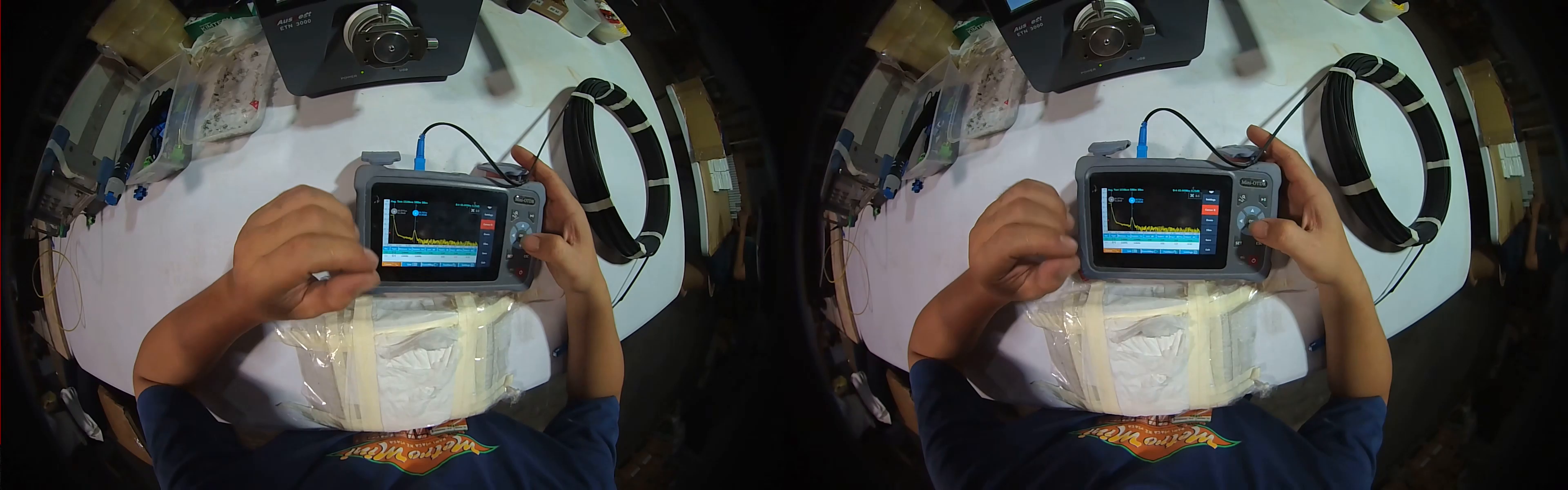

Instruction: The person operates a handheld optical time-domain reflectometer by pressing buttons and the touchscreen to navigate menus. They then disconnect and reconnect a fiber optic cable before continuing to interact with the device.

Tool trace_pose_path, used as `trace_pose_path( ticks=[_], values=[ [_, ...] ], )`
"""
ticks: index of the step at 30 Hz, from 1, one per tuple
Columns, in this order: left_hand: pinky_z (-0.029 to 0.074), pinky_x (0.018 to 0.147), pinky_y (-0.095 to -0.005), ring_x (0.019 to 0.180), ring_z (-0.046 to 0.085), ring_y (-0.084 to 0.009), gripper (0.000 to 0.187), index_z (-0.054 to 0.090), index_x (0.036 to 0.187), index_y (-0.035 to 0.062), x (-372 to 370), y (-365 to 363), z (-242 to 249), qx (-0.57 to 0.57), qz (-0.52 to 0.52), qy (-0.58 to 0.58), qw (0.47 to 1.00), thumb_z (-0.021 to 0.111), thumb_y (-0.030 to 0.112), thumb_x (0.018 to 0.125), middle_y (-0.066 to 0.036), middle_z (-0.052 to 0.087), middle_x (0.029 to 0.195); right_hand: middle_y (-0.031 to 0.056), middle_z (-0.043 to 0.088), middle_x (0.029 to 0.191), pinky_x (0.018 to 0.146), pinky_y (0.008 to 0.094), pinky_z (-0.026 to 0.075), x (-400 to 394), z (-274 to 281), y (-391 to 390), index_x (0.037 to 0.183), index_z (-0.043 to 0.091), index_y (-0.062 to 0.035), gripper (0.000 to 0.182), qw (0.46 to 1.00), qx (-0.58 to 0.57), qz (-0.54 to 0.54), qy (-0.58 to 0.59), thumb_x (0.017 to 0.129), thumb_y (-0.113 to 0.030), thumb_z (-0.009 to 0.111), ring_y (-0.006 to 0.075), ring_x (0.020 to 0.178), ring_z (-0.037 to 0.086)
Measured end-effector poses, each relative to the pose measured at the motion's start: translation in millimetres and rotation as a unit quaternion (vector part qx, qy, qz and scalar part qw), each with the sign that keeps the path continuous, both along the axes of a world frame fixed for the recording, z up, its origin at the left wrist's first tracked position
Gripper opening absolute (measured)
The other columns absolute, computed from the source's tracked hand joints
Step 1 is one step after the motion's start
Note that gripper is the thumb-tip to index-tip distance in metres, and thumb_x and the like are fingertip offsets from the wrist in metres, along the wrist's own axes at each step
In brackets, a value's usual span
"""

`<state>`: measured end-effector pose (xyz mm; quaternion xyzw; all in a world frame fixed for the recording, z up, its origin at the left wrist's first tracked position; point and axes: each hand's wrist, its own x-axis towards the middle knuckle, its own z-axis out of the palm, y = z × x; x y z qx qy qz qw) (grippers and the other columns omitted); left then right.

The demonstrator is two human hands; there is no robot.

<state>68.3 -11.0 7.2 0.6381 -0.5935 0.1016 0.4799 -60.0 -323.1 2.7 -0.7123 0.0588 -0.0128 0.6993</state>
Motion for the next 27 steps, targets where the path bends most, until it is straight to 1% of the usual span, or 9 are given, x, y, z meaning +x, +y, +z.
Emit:
trace_pose_path(
  ticks=[5, 7, 11, 13, 17, 19, 23, 25, 27],
  values=[
    [0.049, 0.060, -0.0336, 0.070, 0.064, -0.0215, 0.028, 0.072, 0.089, 0.0091, -5, 6, 37, 0.058, -0.124, 0.003, 0.991, 0.085, 0.033, 0.084, -0.001, 0.062, 0.074, 0.0162, 0.057, 0.138, 0.116, 0.0362, 0.039, 1, 5, -6, 0.156, 0.036, 0.0058, 0.097, 0.999, 0.022, 0.022, 0.021, 0.070, -0.015, 0.076, 0.0246, 0.130, 0.057],
    [0.054, 0.064, -0.0371, 0.073, 0.067, -0.0229, 0.034, 0.068, 0.096, 0.0104, -28, -1, 44, -0.010, -0.146, 0.091, 0.985, 0.079, 0.042, 0.092, -0.001, 0.065, 0.074, 0.0160, 0.057, 0.139, 0.116, 0.0365, 0.039, 1, 7, -7, 0.156, 0.036, 0.0059, 0.096, 0.999, 0.028, 0.028, 0.026, 0.071, -0.013, 0.075, 0.0243, 0.131, 0.057],
    [0.059, 0.067, -0.0370, 0.074, 0.070, -0.0260, 0.034, 0.069, 0.110, 0.0101, -70, -9, 59, -0.056, -0.187, 0.165, 0.967, 0.074, 0.041, 0.096, -0.007, 0.072, 0.087, 0.0164, 0.058, 0.142, 0.115, 0.0362, 0.039, 0, 2, -10, 0.156, 0.036, 0.0063, 0.094, 0.998, 0.043, 0.032, 0.018, 0.072, -0.011, 0.074, 0.0237, 0.130, 0.058],
    [0.051, 0.049, -0.0332, 0.061, 0.062, -0.0243, 0.021, 0.075, 0.118, 0.0168, -79, -12, 50, -0.177, -0.285, 0.135, 0.932, 0.063, 0.028, 0.105, -0.017, 0.070, 0.100, 0.0166, 0.059, 0.141, 0.115, 0.0364, 0.039, 1, 1, -10, 0.156, 0.037, 0.0063, 0.094, 0.999, 0.015, 0.034, 0.001, 0.072, -0.012, 0.074, 0.0241, 0.131, 0.058],
    [0.049, 0.047, -0.0310, 0.057, 0.059, -0.0164, 0.020, 0.076, 0.114, 0.0135, -94, -19, 53, -0.240, -0.272, 0.133, 0.922, 0.069, 0.008, 0.097, -0.022, 0.068, 0.100, 0.0176, 0.061, 0.137, 0.117, 0.0374, 0.038, 1, 1, -8, 0.154, 0.041, 0.0055, 0.099, 1.000, -0.014, 0.007, 0.013, 0.065, -0.020, 0.076, 0.0264, 0.131, 0.059],
    [0.047, 0.045, -0.0286, 0.058, 0.058, -0.0149, 0.022, 0.076, 0.113, 0.0152, -111, -15, 55, -0.263, -0.335, 0.341, 0.838, 0.066, 0.003, 0.097, -0.022, 0.067, 0.098, 0.0184, 0.061, 0.136, 0.117, 0.0375, 0.038, 2, 0, -7, 0.154, 0.042, 0.0054, 0.099, 1.000, -0.016, 0.005, 0.010, 0.064, -0.021, 0.076, 0.0269, 0.131, 0.059],
    [0.048, 0.046, -0.0272, 0.060, 0.059, -0.0154, 0.025, 0.076, 0.117, 0.0176, -106, -22, 44, -0.250, -0.363, 0.305, 0.844, 0.064, 0.004, 0.098, -0.022, 0.067, 0.097, 0.0198, 0.061, 0.137, 0.117, 0.0377, 0.037, 1, -4, -6, 0.153, 0.044, 0.0051, 0.100, 0.999, -0.035, -0.016, -0.001, 0.063, -0.024, 0.077, 0.0279, 0.132, 0.058],
    [0.049, 0.047, -0.0272, 0.060, 0.060, -0.0164, 0.030, 0.074, 0.125, 0.0194, -100, -34, 35, -0.322, -0.332, 0.188, 0.866, 0.067, 0.007, 0.098, -0.022, 0.066, 0.103, 0.0204, 0.060, 0.138, 0.117, 0.0382, 0.037, 3, -1, -3, 0.152, 0.045, 0.0060, 0.101, 0.999, -0.033, -0.025, 0.004, 0.061, -0.025, 0.076, 0.0284, 0.133, 0.057],
    [0.048, 0.045, -0.0267, 0.060, 0.061, -0.0189, 0.033, 0.072, 0.130, 0.0212, -102, -33, 34, -0.318, -0.276, 0.158, 0.893, 0.066, 0.010, 0.099, -0.023, 0.065, 0.107, 0.0201, 0.060, 0.138, 0.119, 0.0380, 0.034, 2, 1, -3, 0.152, 0.045, 0.0066, 0.102, 0.999, -0.046, -0.028, 0.007, 0.060, -0.025, 0.076, 0.0287, 0.134, 0.056]
  ],
)
